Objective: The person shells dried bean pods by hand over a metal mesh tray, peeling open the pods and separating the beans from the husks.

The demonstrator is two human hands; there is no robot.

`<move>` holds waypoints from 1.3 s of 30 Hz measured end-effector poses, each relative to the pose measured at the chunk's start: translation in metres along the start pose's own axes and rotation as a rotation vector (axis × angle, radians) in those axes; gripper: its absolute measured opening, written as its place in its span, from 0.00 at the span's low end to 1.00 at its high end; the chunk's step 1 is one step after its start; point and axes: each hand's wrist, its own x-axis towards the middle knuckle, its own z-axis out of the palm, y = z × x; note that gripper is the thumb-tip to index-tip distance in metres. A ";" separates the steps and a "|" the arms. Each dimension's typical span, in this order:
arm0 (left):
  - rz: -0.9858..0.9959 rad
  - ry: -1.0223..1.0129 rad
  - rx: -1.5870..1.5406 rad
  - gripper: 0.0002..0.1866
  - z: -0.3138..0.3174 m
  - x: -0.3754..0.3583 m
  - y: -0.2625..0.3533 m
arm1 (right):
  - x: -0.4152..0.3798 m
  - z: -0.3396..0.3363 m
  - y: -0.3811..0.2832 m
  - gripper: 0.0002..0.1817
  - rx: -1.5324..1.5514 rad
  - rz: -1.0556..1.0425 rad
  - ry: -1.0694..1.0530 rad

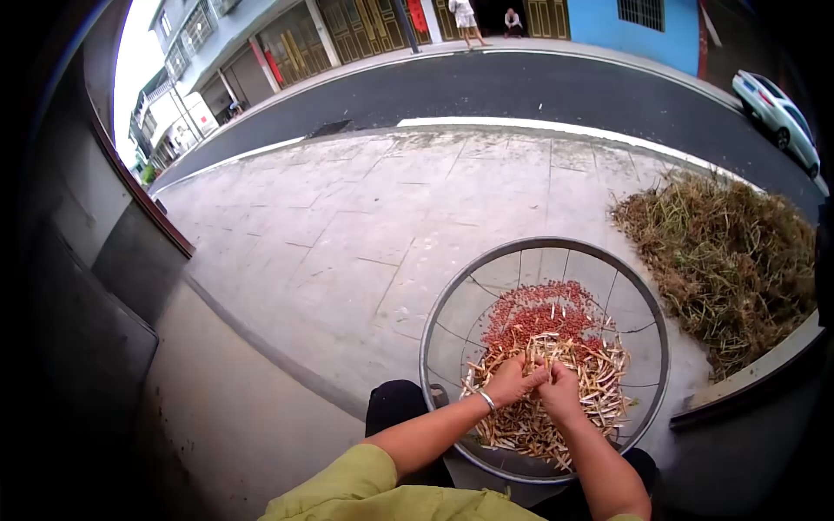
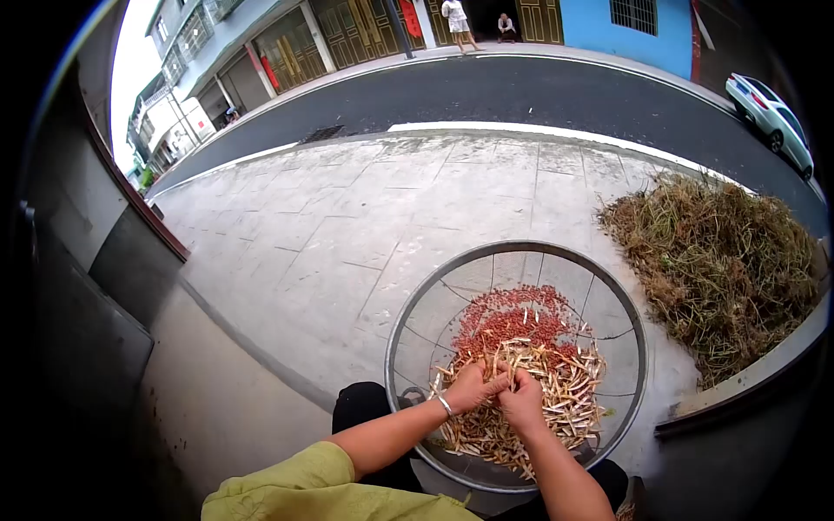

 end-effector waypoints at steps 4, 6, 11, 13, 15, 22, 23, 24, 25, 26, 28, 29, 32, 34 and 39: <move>0.101 -0.026 -0.209 0.14 0.003 0.000 -0.006 | -0.007 -0.003 -0.012 0.04 -0.366 -0.151 -0.016; 0.030 0.010 -0.149 0.13 0.004 -0.003 0.002 | -0.022 -0.002 -0.018 0.05 -0.603 -0.306 -0.003; 0.075 0.106 0.056 0.15 -0.002 -0.001 0.005 | -0.018 0.002 -0.026 0.05 -0.470 -0.201 -0.105; 0.116 0.122 0.100 0.16 -0.001 0.002 -0.002 | -0.019 -0.001 -0.032 0.06 -0.550 -0.194 -0.103; 0.027 0.053 -0.026 0.20 0.002 0.003 -0.007 | -0.015 -0.003 -0.032 0.07 -0.719 -0.332 -0.082; -0.097 -0.010 -0.265 0.23 0.011 -0.001 -0.005 | -0.016 0.001 -0.023 0.10 -1.123 -0.520 -0.076; -0.094 -0.012 -0.266 0.23 0.010 0.001 -0.006 | -0.017 0.004 -0.024 0.12 -1.183 -0.557 -0.069; -0.094 0.005 -0.348 0.22 0.009 0.002 -0.007 | -0.018 0.005 -0.026 0.13 -1.175 -0.675 -0.046; -0.096 0.023 -0.433 0.21 0.009 0.001 -0.007 | -0.021 0.007 -0.030 0.13 -1.181 -0.672 -0.049; -0.160 -0.027 -0.439 0.20 0.005 0.001 -0.007 | -0.024 0.008 -0.039 0.13 -1.182 -0.665 -0.054; -0.174 0.008 -0.488 0.20 0.005 -0.002 0.004 | -0.029 0.006 -0.048 0.12 -1.208 -0.586 -0.073; -0.187 0.046 -0.531 0.20 0.005 -0.003 0.011 | -0.028 0.003 -0.048 0.12 -1.209 -0.582 -0.071; -0.131 -0.039 -0.427 0.19 -0.002 0.005 -0.010 | -0.023 -0.005 -0.047 0.13 -1.016 -0.687 -0.045; -0.038 -0.067 -0.431 0.17 -0.001 0.006 -0.014 | -0.023 -0.007 -0.049 0.13 -0.976 -0.669 -0.051; -0.267 -0.134 -0.784 0.15 0.006 0.000 -0.019 | -0.029 -0.001 -0.058 0.28 -0.926 -0.544 -0.102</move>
